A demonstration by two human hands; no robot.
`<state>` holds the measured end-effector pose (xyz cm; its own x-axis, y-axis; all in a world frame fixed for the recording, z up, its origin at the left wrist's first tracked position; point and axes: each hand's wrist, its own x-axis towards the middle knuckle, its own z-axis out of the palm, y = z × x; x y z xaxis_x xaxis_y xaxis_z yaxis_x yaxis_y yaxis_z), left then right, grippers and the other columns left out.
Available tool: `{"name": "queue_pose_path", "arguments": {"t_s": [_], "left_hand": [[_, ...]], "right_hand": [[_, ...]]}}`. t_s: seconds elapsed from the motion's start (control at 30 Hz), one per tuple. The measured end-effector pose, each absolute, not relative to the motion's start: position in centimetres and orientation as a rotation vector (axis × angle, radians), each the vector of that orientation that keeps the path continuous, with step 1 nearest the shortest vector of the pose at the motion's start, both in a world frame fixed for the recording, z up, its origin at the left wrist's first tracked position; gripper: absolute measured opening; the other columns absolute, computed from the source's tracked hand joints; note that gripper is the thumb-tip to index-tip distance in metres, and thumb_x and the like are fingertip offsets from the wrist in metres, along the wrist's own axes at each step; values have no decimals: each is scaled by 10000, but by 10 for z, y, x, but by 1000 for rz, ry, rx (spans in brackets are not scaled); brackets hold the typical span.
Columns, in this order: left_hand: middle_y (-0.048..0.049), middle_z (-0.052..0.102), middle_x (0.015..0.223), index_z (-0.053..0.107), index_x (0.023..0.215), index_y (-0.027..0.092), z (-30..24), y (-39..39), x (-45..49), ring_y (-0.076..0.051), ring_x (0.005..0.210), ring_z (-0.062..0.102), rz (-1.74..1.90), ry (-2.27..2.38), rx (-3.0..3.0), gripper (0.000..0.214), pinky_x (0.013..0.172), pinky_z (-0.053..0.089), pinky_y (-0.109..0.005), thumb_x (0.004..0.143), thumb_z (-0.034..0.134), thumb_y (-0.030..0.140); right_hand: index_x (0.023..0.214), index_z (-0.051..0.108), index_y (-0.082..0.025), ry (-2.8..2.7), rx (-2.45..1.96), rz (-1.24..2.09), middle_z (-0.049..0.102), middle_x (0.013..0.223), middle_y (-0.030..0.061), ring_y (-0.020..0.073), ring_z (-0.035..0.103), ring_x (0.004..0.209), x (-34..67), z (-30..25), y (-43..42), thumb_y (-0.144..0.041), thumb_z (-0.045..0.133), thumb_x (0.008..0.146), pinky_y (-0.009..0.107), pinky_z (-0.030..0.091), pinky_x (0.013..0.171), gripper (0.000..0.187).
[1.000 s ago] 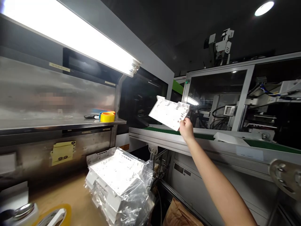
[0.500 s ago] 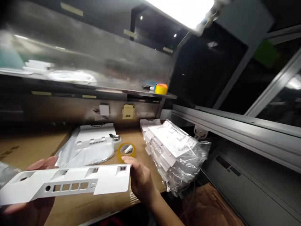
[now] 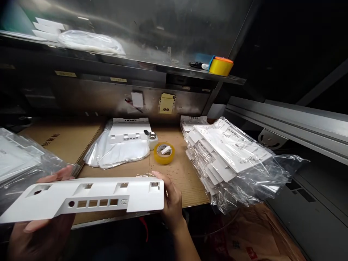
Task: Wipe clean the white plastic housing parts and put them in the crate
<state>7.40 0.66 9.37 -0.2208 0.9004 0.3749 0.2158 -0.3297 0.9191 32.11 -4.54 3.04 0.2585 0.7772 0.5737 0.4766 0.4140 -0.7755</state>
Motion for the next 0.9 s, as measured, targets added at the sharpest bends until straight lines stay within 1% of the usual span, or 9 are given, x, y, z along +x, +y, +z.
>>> {"name": "queue_pose_path", "arguments": {"t_s": [0.17, 0.27, 0.37, 0.43, 0.5, 0.6, 0.7, 0.83, 0.9], "left_hand": [[-12, 550, 1525, 613, 1293, 283, 91, 4, 78, -321, 1484, 409, 1483, 1188, 1462, 533, 1264, 274, -378, 826, 752, 500], [35, 564, 1510, 599, 1300, 312, 90, 5, 80, -351, 1494, 387, 1485, 1208, 1467, 549, 1264, 280, -431, 810, 777, 485], [-27, 587, 1476, 607, 1278, 275, 90, 5, 86, -355, 1465, 429, 1570, 1185, 1529, 576, 1269, 277, -453, 816, 766, 581], [-73, 595, 1456, 615, 1236, 254, 89, 7, 88, -358, 1469, 428, 1648, 1113, 1480, 701, 1273, 276, -446, 733, 772, 716], [-60, 622, 1428, 615, 1164, 277, 84, 11, 86, -364, 1501, 385, 1660, 1092, 1335, 808, 1276, 280, -452, 581, 803, 803], [-44, 695, 1333, 628, 1117, 301, 72, 23, 75, -381, 1490, 403, 1656, 1025, 1400, 822, 1266, 306, -488, 493, 861, 783], [-46, 720, 1290, 647, 1177, 308, 64, 30, 66, -383, 1412, 501, 1716, 821, 1698, 819, 1239, 359, -468, 529, 859, 760], [-30, 676, 1354, 626, 1219, 311, 67, 23, 73, -332, 1473, 434, 1673, 846, 1592, 723, 1260, 320, -406, 646, 833, 700], [-26, 670, 1351, 628, 1210, 308, 70, 17, 79, -327, 1487, 412, 1680, 839, 1518, 740, 1268, 302, -393, 619, 853, 694]], "right_hand": [[1340, 642, -310, -1279, -1315, 362, 727, 1332, 37, 268, 695, 1230, 326, 18, -50, -210, 641, 912, 381, 591, 1029, 440], [1364, 622, -300, -1287, -1310, 385, 709, 1359, 49, 262, 684, 1246, 330, 15, -51, -205, 653, 908, 391, 574, 1059, 467], [1382, 601, -283, -1335, -1267, 355, 661, 1428, 65, 261, 628, 1325, 335, 16, -49, -191, 628, 928, 424, 529, 1123, 464], [1398, 592, -269, -1364, -1269, 328, 630, 1465, 74, 267, 591, 1368, 337, 20, -50, -189, 620, 937, 445, 508, 1148, 469], [1423, 578, -257, -1353, -1293, 320, 625, 1472, 80, 273, 592, 1366, 338, 26, -52, -203, 625, 940, 461, 505, 1152, 489], [1417, 587, -263, -1293, -1294, 327, 661, 1427, 73, 277, 634, 1311, 336, 34, -56, -267, 635, 954, 467, 523, 1128, 466], [1372, 617, -290, -1264, -1248, 340, 689, 1390, 50, 272, 654, 1284, 335, 38, -59, -328, 621, 979, 444, 533, 1109, 394], [1305, 643, -306, -1221, -1212, 379, 700, 1371, 36, 263, 657, 1282, 335, 38, -58, -332, 620, 984, 418, 516, 1115, 323], [1283, 655, -302, -1215, -1218, 366, 709, 1355, 38, 255, 665, 1268, 334, 37, -58, -324, 639, 973, 393, 516, 1107, 312]]}}
